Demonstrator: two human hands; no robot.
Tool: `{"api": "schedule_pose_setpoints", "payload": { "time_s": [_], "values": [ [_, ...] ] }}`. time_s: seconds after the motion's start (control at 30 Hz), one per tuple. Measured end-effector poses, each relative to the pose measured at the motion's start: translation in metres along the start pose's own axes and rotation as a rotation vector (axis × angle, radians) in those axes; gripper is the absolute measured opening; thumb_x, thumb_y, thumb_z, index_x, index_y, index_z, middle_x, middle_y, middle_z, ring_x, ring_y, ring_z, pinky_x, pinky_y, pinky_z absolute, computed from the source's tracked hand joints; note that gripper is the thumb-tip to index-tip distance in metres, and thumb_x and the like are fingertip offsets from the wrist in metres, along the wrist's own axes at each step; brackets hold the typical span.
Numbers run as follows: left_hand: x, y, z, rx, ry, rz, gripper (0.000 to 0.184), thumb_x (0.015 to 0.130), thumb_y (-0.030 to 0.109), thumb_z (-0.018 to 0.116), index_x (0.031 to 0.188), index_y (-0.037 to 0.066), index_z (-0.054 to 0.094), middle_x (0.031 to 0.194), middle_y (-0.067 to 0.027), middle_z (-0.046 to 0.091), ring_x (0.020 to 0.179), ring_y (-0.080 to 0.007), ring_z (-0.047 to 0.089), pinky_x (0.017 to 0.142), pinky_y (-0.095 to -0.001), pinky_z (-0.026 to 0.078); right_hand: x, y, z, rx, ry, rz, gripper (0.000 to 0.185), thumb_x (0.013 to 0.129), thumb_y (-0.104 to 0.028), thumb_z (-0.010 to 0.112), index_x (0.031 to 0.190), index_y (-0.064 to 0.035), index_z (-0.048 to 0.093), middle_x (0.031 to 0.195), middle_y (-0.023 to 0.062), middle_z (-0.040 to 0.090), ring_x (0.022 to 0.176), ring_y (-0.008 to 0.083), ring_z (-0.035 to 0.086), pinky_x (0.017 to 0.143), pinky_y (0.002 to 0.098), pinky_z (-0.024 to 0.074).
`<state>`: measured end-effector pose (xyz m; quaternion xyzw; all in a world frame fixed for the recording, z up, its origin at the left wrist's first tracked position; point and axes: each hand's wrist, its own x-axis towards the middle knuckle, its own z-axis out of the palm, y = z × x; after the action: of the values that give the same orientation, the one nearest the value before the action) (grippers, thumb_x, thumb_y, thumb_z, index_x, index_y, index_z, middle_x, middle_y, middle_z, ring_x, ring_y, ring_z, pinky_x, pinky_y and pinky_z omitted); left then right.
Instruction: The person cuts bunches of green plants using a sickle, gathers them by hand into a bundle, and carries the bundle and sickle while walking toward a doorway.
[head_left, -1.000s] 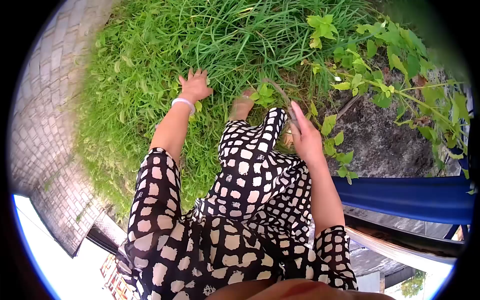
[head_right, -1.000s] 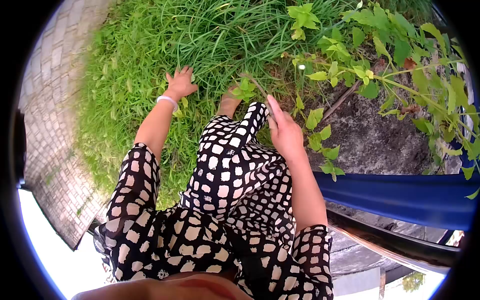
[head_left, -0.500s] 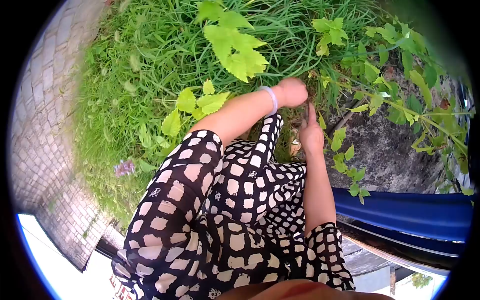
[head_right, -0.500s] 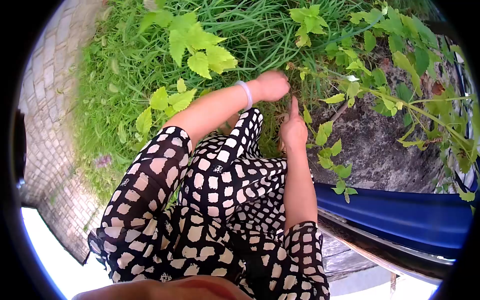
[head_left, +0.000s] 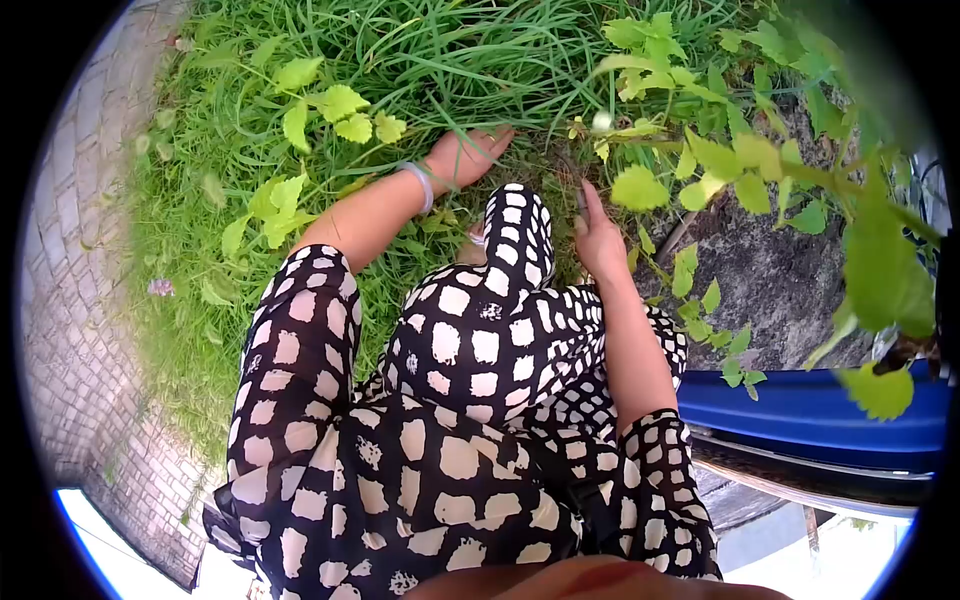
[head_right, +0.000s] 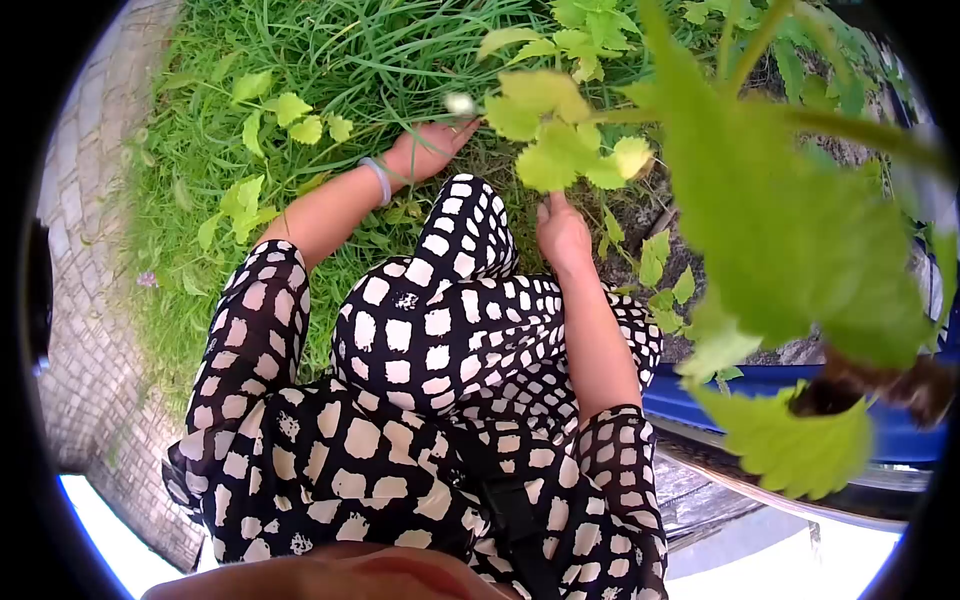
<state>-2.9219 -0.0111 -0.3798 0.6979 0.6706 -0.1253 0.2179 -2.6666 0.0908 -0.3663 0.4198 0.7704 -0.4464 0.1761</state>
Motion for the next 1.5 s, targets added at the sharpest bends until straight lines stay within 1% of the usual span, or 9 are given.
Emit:
{"api": "schedule_pose_setpoints", "payload": {
  "time_s": [0.17, 0.3, 0.43, 0.57, 0.9, 1.0, 1.17, 1.3, 1.5],
  "values": [
    [0.007, -0.002, 0.028, -0.512, -0.212, -0.414, 0.031, 0.086, 0.012, 0.037, 0.110, 0.000, 0.053, 0.102, -0.0245, 0.059, 0.095, -0.0380, 0.058, 0.080, -0.0408, 0.047, -0.005, -0.029, -0.001, -0.090, -0.062, -0.059, 0.059, 0.086, -0.016, 0.050, 0.139, -0.0285, 0.026, 0.106, 0.0250, 0.058, 0.094, 0.0407, 0.057, 0.082, 0.0449, 0.0453],
    [0.010, 0.023, -0.007, -0.214, 0.352, 0.220, 0.023, 0.082, 0.014, 0.048, 0.094, -0.005, 0.052, 0.103, -0.0224, 0.057, 0.102, -0.0373, 0.054, 0.082, -0.0431, 0.046, -0.010, -0.035, 0.006, 0.012, 0.165, -0.088, 0.058, 0.088, -0.019, 0.048, 0.140, -0.0251, 0.023, 0.095, 0.0270, 0.059, 0.082, 0.0418, 0.059, 0.076, 0.0474, 0.0466],
    [0.035, 0.037, 0.007, -1.107, 0.145, 0.108, 0.023, 0.079, 0.019, 0.050, 0.092, 0.000, 0.054, 0.098, -0.0168, 0.055, 0.098, -0.0296, 0.051, 0.097, -0.0400, 0.036, -0.014, -0.039, 0.009, 0.040, 0.205, -0.035, 0.060, 0.088, -0.018, 0.048, 0.141, -0.0264, 0.021, 0.096, 0.0273, 0.059, 0.083, 0.0413, 0.060, 0.074, 0.0463, 0.0478],
    [0.062, 0.024, -0.042, 0.225, 0.277, 0.009, 0.019, 0.076, 0.015, 0.048, 0.091, 0.006, 0.056, 0.098, -0.0111, 0.055, 0.094, -0.0293, 0.051, 0.098, -0.0521, 0.032, -0.018, -0.046, 0.001, 0.031, 0.256, 0.058, 0.060, 0.088, -0.016, 0.047, 0.141, -0.0247, 0.020, 0.100, 0.0256, 0.060, 0.082, 0.0408, 0.060, 0.074, 0.0458, 0.0485],
    [-0.056, -0.075, 0.041, -0.056, 0.294, -0.482, 0.041, 0.085, 0.024, 0.051, 0.124, 0.013, 0.047, 0.132, -0.0102, 0.041, 0.126, -0.0293, 0.034, 0.101, -0.0507, 0.030, -0.006, -0.063, -0.010, 0.312, 0.413, 0.082, 0.057, 0.088, -0.012, 0.050, 0.140, -0.0131, 0.026, 0.119, 0.0223, 0.054, 0.100, 0.0350, 0.059, 0.087, 0.0367, 0.0453],
    [-0.066, -0.065, 0.056, -0.118, 0.371, -0.517, 0.039, 0.085, 0.022, 0.050, 0.123, 0.013, 0.047, 0.132, -0.0105, 0.040, 0.128, -0.0290, 0.032, 0.099, -0.0535, 0.032, 0.011, -0.024, -0.016, 0.890, 0.529, 0.347, 0.059, 0.089, -0.009, 0.048, 0.142, -0.0149, 0.021, 0.074, 0.0030, 0.049, 0.046, 0.0077, 0.041, 0.038, 0.0224, 0.0371],
    [-0.058, -0.071, 0.009, -0.241, 0.285, -0.533, 0.036, 0.083, 0.020, 0.054, 0.118, 0.010, 0.053, 0.131, -0.0129, 0.043, 0.125, -0.0324, 0.035, 0.098, -0.0521, 0.033, 0.016, 0.049, 0.010, 0.432, 0.763, 0.087, 0.054, 0.089, -0.008, 0.048, 0.139, -0.0129, 0.028, 0.075, 0.0047, 0.053, 0.049, 0.0093, 0.043, 0.041, 0.0235, 0.0378],
    [-0.041, -0.055, -0.070, -0.185, 0.848, -0.256, 0.021, 0.078, 0.015, 0.062, 0.097, 0.005, 0.063, 0.103, -0.0113, 0.058, 0.096, -0.0297, 0.054, 0.084, -0.0381, 0.045, -0.016, 0.014, 0.004, 0.485, 0.529, 0.190, 0.053, 0.089, -0.010, 0.048, 0.138, -0.0160, 0.030, 0.089, 0.0117, 0.057, 0.063, 0.0166, 0.051, 0.053, 0.0278, 0.0427],
    [0.027, 0.015, -0.067, -0.213, 0.296, 0.260, 0.019, 0.076, 0.019, 0.060, 0.079, 0.000, 0.062, 0.086, -0.0117, 0.061, 0.085, -0.0277, 0.056, 0.076, -0.0349, 0.047, -0.054, -0.025, 0.006, 0.015, 0.131, -0.025, 0.059, 0.087, -0.013, 0.050, 0.139, -0.0245, 0.025, 0.099, 0.0236, 0.061, 0.087, 0.0409, 0.059, 0.075, 0.0461, 0.0478]
  ]
}}
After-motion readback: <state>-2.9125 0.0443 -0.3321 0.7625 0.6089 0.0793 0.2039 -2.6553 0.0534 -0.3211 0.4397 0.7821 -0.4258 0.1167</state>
